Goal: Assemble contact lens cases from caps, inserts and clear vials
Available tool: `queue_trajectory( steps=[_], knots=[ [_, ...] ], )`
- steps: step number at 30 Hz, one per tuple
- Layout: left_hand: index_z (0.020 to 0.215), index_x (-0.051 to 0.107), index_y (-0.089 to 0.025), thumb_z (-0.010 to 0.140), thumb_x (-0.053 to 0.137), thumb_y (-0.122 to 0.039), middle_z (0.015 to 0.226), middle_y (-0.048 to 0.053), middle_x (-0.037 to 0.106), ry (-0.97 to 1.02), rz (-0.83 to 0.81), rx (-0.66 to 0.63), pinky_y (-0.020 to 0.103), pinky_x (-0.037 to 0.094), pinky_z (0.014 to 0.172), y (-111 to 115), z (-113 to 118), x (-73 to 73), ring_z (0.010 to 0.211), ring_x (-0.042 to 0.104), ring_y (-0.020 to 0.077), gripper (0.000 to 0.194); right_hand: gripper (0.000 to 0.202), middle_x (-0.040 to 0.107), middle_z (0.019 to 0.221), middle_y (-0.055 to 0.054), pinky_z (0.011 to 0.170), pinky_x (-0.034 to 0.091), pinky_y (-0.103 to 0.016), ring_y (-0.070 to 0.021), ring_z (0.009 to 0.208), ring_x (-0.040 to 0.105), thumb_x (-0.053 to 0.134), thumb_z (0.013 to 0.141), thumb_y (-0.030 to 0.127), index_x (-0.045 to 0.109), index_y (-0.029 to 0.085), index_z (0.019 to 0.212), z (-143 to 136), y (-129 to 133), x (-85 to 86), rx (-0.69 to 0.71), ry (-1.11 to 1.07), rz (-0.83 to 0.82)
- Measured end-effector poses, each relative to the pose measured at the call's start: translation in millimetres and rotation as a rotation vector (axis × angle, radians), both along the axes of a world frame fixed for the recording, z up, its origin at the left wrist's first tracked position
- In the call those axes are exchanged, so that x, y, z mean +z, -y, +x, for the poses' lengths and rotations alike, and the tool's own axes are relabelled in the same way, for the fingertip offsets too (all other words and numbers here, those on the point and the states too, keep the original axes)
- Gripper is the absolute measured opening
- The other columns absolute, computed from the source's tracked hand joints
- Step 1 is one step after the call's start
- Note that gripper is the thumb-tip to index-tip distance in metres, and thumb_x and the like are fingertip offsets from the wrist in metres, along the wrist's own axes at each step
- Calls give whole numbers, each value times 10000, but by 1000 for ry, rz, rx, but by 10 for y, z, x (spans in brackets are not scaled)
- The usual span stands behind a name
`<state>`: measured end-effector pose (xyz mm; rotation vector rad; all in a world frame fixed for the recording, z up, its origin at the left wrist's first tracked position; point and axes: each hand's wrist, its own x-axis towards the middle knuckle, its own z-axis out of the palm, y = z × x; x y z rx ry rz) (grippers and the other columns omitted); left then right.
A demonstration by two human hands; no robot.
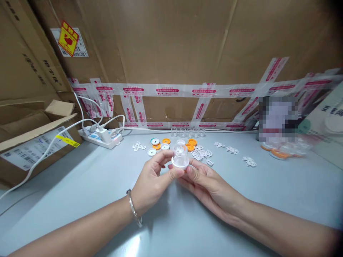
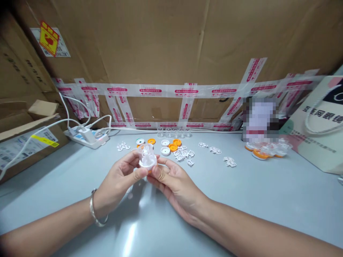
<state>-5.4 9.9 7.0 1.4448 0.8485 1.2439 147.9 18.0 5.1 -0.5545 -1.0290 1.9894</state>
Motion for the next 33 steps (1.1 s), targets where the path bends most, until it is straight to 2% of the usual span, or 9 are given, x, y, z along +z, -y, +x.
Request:
queue_trajectory(
  steps=[4,9,12,21,28,33],
  knots=[
    [1021,572,-201,783,616,-276,1195,59,545,-50,23,12,348,335,968,11,-2,-5,1114,476,210,254,222,643,931,-4,921,396,-270,-104,910,588,586,822,172,585,213,1040,-4,23,22,-13,-86,-48],
    [1047,582,-242,782,610,-324,1324,34,446,-23,-103,-47,386,301,989,-3,-12,-18,1247,350,251,280,142,658,899,-2,906,413,-240,-104,902,595,615,804,232,648,203,940,-10,30,-1,-30,-128,-39],
    [1046,593,-247,771,619,-324,1300,36,469,11,-136,-59,390,311,978,-17,-16,-21,1225,376,255,287,140,663,875,-13,892,425,-238,-107,887,598,592,820,286,660,183,886,-10,30,-14,-27,-127,-30],
    [1001,629,-222,744,643,-334,1233,61,539,-88,-86,26,405,348,942,-10,-13,37,1196,412,269,281,231,652,954,-18,889,432,-251,-114,893,584,628,781,334,642,215,978,-17,55,3,-34,-84,-31],
    [1046,622,-185,808,574,-336,1186,72,577,-40,-77,-104,333,392,912,-6,-7,44,1148,468,247,286,151,660,816,-18,842,453,-221,-80,792,597,615,803,285,673,163,869,-10,45,-62,-28,-137,-130],
    [1050,623,-176,823,561,-311,1113,65,617,42,-127,-197,309,408,914,-11,6,62,1085,522,225,271,133,647,793,-14,865,445,-247,-89,791,596,658,762,287,664,160,802,-11,40,-79,-44,-133,-168]
  ],
)
